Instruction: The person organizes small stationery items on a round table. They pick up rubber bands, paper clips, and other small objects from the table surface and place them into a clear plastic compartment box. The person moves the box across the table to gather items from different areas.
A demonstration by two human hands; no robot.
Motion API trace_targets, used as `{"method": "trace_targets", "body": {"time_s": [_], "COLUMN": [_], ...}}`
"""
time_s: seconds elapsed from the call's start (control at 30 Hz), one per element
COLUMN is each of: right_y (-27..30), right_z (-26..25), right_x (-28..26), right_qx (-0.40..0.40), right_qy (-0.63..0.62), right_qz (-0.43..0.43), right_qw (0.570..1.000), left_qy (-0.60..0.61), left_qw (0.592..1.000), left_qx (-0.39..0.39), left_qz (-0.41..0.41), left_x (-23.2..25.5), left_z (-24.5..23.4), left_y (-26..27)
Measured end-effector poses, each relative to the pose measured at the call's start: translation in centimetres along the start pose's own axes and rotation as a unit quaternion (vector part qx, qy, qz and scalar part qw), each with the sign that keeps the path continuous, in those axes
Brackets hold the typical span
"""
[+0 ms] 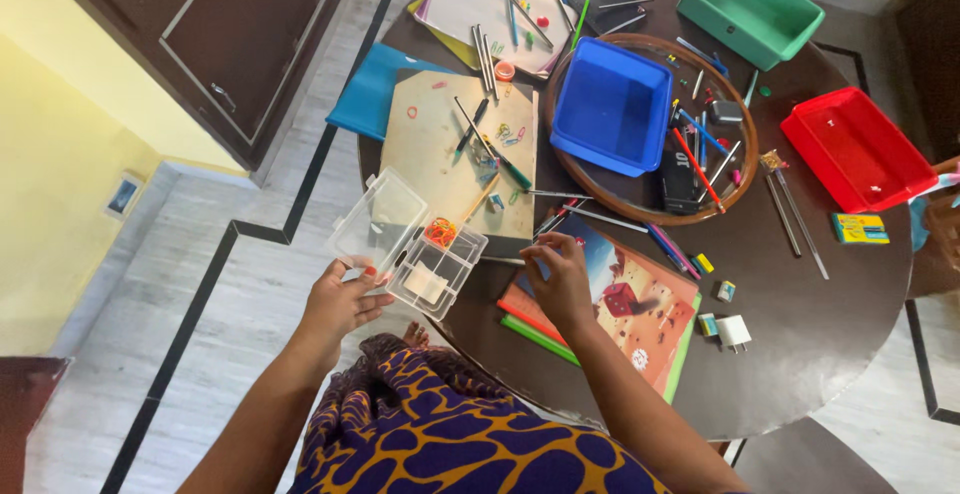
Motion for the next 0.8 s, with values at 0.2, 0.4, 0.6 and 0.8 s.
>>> {"method": "trace_targets", "body": {"time_s": [0.2, 0.4, 0.6, 0.8], "right_y": [-4.7, -9.8, -14.9, -15.5], "right_z": [3.1, 5.7, 8.5, 10.5], "right_x": [2.2, 4.3, 8.3, 9.1], "right_qx": [0.027, 0.029, 0.004, -0.101], "right_qy": [-0.007, 0.038, 0.135, 0.22], "right_qz": [0.058, 0.078, 0.123, 0.2], "right_qw": [0.998, 0.996, 0.983, 0.949], "left_qy": [-0.058, -0.119, -0.143, -0.153], "left_qw": [0.998, 0.992, 0.987, 0.984], "left_qx": [-0.013, -0.027, -0.057, -0.07], "left_qz": [-0.02, -0.03, -0.036, -0.06], "left_x": [5.4, 10.9, 13.4, 13.6], "left_z": [-1.6, -2.8, -3.2, -2.9], "left_y": [-4.0, -8.6, -13.2, -15.7]}}
Point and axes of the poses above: each hand's wrist, its own y-axis away from the middle knuckle, its own z-axis out of the palm, x = y × z, the point moved 10 cm from there along -y, towards the middle knuckle, and after that the axes turned 4 degrees about -z, right-handed, at the moved point
